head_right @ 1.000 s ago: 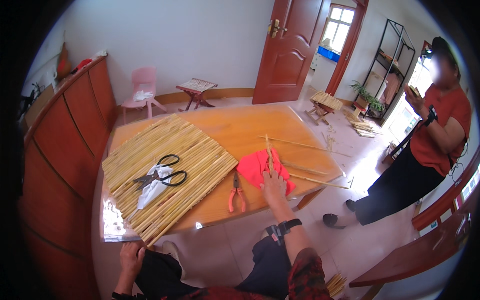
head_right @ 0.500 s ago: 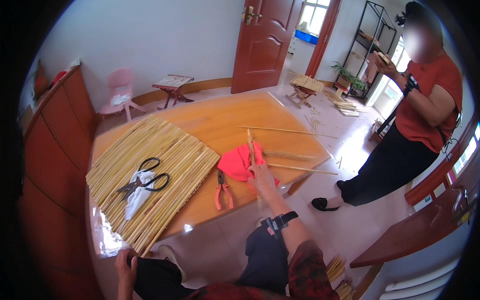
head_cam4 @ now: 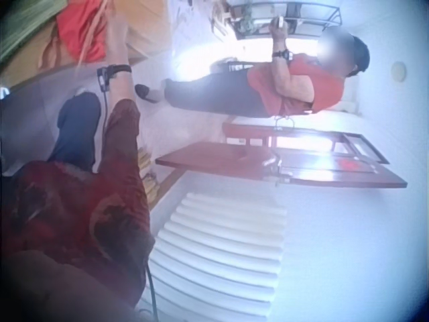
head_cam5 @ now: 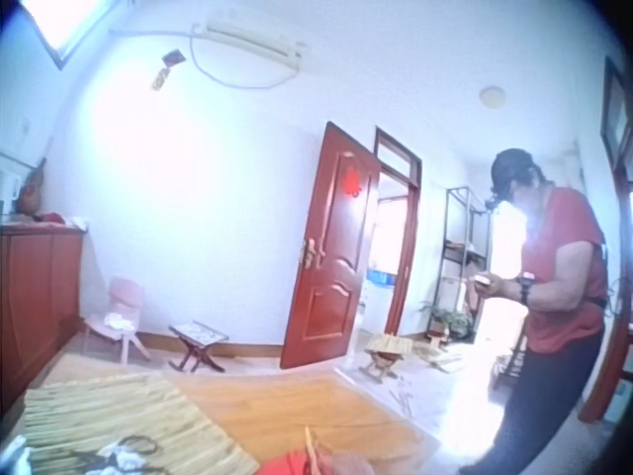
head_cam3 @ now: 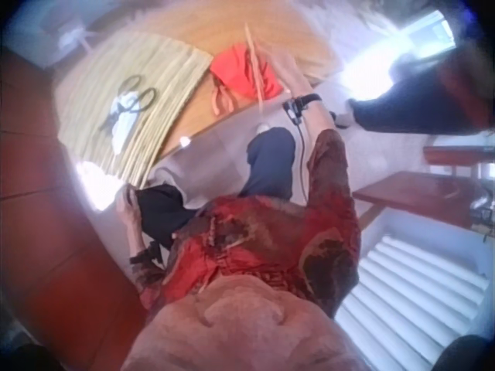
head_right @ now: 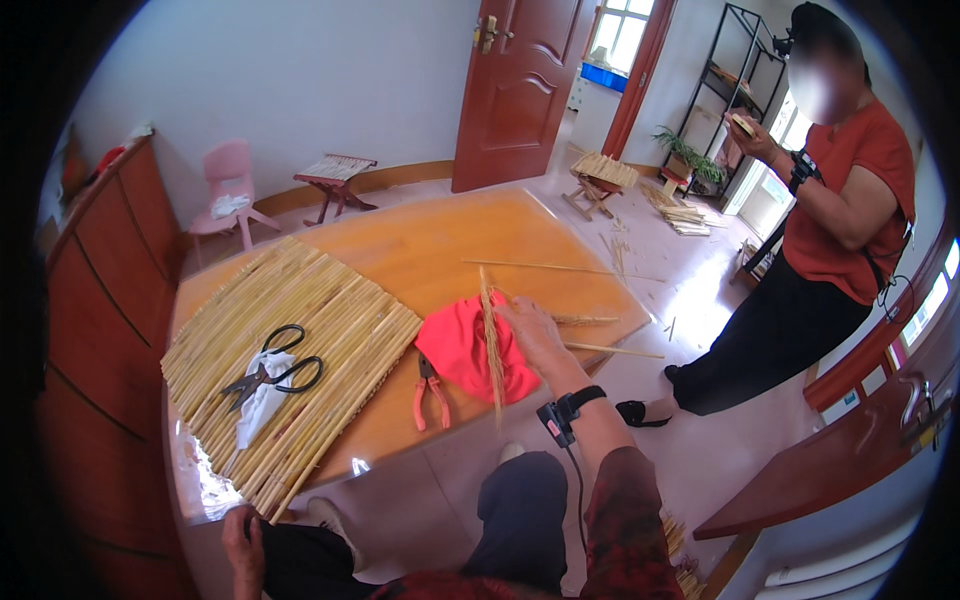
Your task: The person weaves a bamboo mat by aligning thin wooden slats and sewing them together with white thread and a large needle. The person uses scissors to trim the excess thread and slat ends.
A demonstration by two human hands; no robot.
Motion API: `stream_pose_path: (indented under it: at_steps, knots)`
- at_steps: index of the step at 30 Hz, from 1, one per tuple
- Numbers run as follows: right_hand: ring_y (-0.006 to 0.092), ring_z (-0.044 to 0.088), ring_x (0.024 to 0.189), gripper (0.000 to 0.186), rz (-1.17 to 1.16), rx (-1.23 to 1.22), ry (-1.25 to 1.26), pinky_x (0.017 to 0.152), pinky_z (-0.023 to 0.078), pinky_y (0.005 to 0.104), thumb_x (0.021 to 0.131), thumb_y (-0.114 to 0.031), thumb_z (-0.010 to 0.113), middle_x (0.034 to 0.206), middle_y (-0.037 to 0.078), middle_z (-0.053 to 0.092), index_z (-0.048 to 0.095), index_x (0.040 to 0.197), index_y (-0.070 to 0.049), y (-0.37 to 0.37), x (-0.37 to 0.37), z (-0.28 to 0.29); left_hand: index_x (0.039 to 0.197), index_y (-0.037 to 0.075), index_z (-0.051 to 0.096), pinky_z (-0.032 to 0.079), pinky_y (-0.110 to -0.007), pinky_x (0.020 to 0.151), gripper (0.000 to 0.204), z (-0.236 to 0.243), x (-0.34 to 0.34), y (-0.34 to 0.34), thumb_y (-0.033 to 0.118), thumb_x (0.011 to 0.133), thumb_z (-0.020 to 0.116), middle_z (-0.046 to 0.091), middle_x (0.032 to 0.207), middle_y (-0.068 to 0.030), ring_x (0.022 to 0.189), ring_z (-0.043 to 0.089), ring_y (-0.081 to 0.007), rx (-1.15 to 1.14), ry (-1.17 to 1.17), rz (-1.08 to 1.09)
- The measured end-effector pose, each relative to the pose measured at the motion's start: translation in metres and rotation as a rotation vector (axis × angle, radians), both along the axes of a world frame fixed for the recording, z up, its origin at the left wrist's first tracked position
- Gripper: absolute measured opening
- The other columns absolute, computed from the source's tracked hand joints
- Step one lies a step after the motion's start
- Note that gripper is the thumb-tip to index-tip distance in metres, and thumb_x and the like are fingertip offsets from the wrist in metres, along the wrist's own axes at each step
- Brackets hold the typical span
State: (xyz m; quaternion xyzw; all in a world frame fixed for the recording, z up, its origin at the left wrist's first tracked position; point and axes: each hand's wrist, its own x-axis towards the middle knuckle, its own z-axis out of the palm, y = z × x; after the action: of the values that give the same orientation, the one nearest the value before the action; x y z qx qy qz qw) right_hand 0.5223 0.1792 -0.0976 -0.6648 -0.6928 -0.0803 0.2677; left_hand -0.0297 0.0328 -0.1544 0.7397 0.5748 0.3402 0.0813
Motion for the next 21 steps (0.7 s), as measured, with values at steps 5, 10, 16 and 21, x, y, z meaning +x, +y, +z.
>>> stream_pose_path:
  at_steps: [5, 10, 16, 21]
  knots:
    - [0.0237, 0.052, 0.099, 0.017, 0.186, 0.010, -0.374, 0.078, 0.040, 0.0394, 0.080, -0.015, 0.053, 0.094, 0.007, 0.056, 0.063, 0.094, -0.019, 0.023, 0.001, -0.002, 0.093, 0.000, 0.056, 0.045, -0.040, 0.068, 0.016, 0.005, 0.009, 0.003, -0.001, 0.077, 0.057, 0.056, 0.083, -0.0163, 0.078, 0.056, -0.0343, 0.035, -0.004, 0.006]
    - [0.0251, 0.055, 0.091, 0.019, 0.323, 0.015, -0.265, 0.073, 0.042, 0.0377, 0.076, -0.012, 0.058, 0.091, 0.006, 0.058, 0.062, 0.093, -0.019, 0.028, 0.010, 0.009, 0.091, 0.000, 0.057, 0.045, -0.039, 0.066, 0.011, 0.003, 0.009, 0.003, 0.000, 0.080, 0.056, 0.057, 0.081, -0.0161, 0.075, 0.057, -0.0336, 0.087, 0.010, 0.019]
    - [0.0296, 0.055, 0.088, 0.021, 0.176, 0.388, -0.261, 0.070, 0.043, 0.0403, 0.076, -0.008, 0.058, 0.096, 0.009, 0.059, 0.058, 0.096, -0.012, 0.023, 0.037, 0.053, 0.092, 0.000, 0.057, 0.046, -0.039, 0.067, 0.011, -0.001, 0.010, 0.004, 0.000, 0.081, 0.057, 0.058, 0.082, -0.0162, 0.076, 0.057, -0.0338, 0.095, 0.027, 0.043]
    - [0.0332, 0.054, 0.088, 0.020, -0.010, 0.514, -0.146, 0.073, 0.043, 0.0426, 0.074, -0.004, 0.055, 0.093, 0.012, 0.058, 0.055, 0.093, -0.008, 0.009, 0.059, 0.103, 0.093, 0.000, 0.056, 0.046, -0.039, 0.067, 0.012, -0.010, 0.006, 0.004, 0.000, 0.081, 0.056, 0.058, 0.083, -0.0164, 0.077, 0.057, -0.0338, 0.068, 0.016, 0.067]
